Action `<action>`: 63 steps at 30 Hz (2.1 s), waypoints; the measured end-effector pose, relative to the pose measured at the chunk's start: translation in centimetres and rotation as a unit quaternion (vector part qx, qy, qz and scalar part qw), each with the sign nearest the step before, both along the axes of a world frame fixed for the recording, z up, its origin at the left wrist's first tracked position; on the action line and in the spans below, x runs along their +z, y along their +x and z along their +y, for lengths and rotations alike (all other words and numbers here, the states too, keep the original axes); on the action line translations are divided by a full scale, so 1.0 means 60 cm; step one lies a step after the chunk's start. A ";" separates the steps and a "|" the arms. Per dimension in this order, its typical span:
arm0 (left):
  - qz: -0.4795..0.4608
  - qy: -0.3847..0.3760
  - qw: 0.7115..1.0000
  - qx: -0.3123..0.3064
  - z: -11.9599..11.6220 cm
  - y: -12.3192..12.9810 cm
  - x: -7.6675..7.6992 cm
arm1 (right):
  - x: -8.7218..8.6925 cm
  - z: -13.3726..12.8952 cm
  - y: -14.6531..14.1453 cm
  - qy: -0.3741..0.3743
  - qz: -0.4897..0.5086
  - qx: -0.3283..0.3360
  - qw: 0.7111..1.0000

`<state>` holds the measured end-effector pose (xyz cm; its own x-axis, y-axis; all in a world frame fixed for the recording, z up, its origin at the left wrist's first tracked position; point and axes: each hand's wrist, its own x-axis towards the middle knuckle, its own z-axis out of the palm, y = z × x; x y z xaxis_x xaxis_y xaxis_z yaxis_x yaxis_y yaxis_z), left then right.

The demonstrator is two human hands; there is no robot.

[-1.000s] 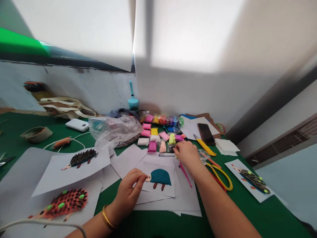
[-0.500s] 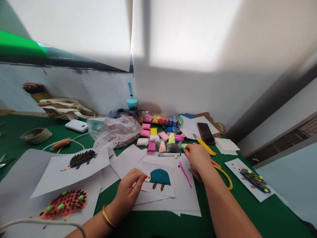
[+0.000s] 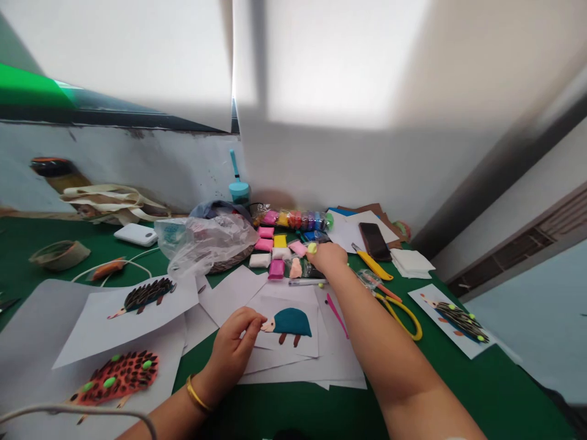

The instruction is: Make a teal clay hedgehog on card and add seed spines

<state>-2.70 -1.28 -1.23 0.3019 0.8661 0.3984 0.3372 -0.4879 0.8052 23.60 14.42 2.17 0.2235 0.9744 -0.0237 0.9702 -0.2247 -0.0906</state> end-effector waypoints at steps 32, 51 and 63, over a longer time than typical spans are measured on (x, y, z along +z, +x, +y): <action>-0.025 -0.030 0.999 0.023 0.015 0.000 -0.017 | -0.069 -0.224 -0.057 0.267 0.238 0.294 0.886; -0.072 -0.033 0.996 0.036 0.010 0.008 -0.019 | -0.070 -0.259 -0.135 0.259 0.180 0.394 0.864; -0.008 -0.018 1.000 0.005 -0.004 0.008 -0.007 | -0.068 -0.257 -0.124 0.262 0.214 0.443 0.830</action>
